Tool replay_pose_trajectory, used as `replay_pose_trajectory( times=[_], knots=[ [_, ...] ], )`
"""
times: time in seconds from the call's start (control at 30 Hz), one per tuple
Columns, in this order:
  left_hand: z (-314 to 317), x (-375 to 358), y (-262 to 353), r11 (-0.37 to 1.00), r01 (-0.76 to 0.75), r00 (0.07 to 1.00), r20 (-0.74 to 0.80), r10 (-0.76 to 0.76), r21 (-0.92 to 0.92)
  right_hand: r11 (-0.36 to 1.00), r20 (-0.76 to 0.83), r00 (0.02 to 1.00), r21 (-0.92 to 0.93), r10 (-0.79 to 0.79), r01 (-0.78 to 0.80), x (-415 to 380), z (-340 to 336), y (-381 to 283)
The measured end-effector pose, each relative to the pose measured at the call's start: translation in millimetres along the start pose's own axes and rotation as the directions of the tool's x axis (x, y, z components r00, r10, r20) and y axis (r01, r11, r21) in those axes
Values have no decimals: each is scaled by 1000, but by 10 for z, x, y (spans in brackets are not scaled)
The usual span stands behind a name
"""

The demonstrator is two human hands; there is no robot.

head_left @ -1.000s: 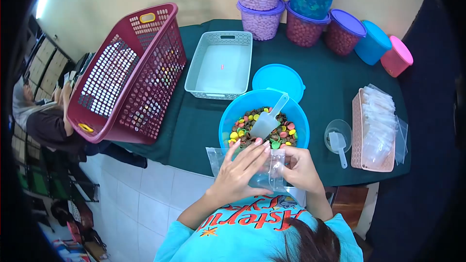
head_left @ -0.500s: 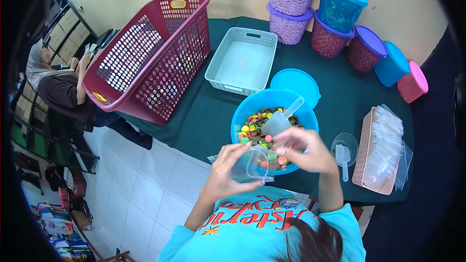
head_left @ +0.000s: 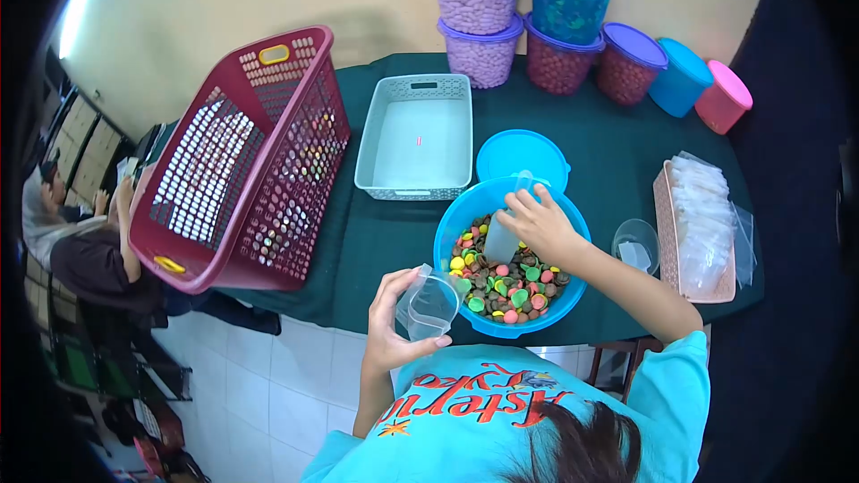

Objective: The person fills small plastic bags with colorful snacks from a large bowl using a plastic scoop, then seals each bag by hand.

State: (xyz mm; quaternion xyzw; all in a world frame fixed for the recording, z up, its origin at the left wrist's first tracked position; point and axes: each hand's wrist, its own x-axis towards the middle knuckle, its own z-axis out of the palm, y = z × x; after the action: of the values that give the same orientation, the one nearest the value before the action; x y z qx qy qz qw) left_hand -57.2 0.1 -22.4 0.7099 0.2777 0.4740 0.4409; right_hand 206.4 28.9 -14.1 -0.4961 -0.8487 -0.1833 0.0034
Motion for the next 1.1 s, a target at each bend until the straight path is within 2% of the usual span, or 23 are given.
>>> replay_pose_trajectory(
  times=[0.03,0.1,0.23,0.3,0.4,0.53,0.6,0.67,0.73,0.77,0.8,0.87,0.93,1.0,1.03,1.1],
  knots=[
    [-24,28,-26,1000,-1,1000,21,1,-9,1000,8,1000,-1,21,-21,30,49,-18],
    [-75,91,-83,999,10,998,61,-8,-37,999,-88,996,-47,-12,8,89,139,-51],
    [-214,186,-227,998,22,979,205,-9,-63,991,-43,998,-124,36,-41,157,159,-120],
    [-268,237,-273,994,53,973,229,-31,-92,990,-97,995,-141,-38,24,152,203,-126],
    [-344,303,-364,988,78,968,246,-44,-132,982,-79,995,-181,-66,51,115,232,-124],
    [-390,418,-441,982,101,961,269,-55,-161,986,-14,1000,-165,18,-20,72,92,-95],
    [-406,481,-471,985,58,958,286,-9,-163,945,39,994,-317,99,-82,29,-79,-73],
    [-412,537,-498,984,62,953,302,-10,-164,943,69,990,-318,122,-94,-13,-242,-42],
    [-409,590,-529,984,65,949,315,-10,-164,972,308,923,-128,230,-199,-48,-394,-1],
    [-409,609,-542,985,68,948,317,-15,-159,948,495,823,-10,280,-317,-64,-443,22],
    [-413,622,-553,986,72,948,317,-21,-152,949,498,822,-7,277,-315,-81,-508,29],
    [-426,636,-557,987,73,951,308,-27,-141,867,473,825,216,310,-449,-115,-600,42],
    [-438,617,-561,989,75,956,293,-35,-125,883,443,856,244,267,-402,-109,-578,64],
    [-436,574,-565,989,88,965,256,-54,-123,801,493,788,261,369,-539,-50,-560,37],
    [-433,550,-549,989,88,968,243,-58,-116,808,489,795,266,357,-526,-23,-526,34],
    [-423,505,-505,989,107,971,225,-82,-104,776,531,742,225,409,-589,35,-393,36]
  ],
)
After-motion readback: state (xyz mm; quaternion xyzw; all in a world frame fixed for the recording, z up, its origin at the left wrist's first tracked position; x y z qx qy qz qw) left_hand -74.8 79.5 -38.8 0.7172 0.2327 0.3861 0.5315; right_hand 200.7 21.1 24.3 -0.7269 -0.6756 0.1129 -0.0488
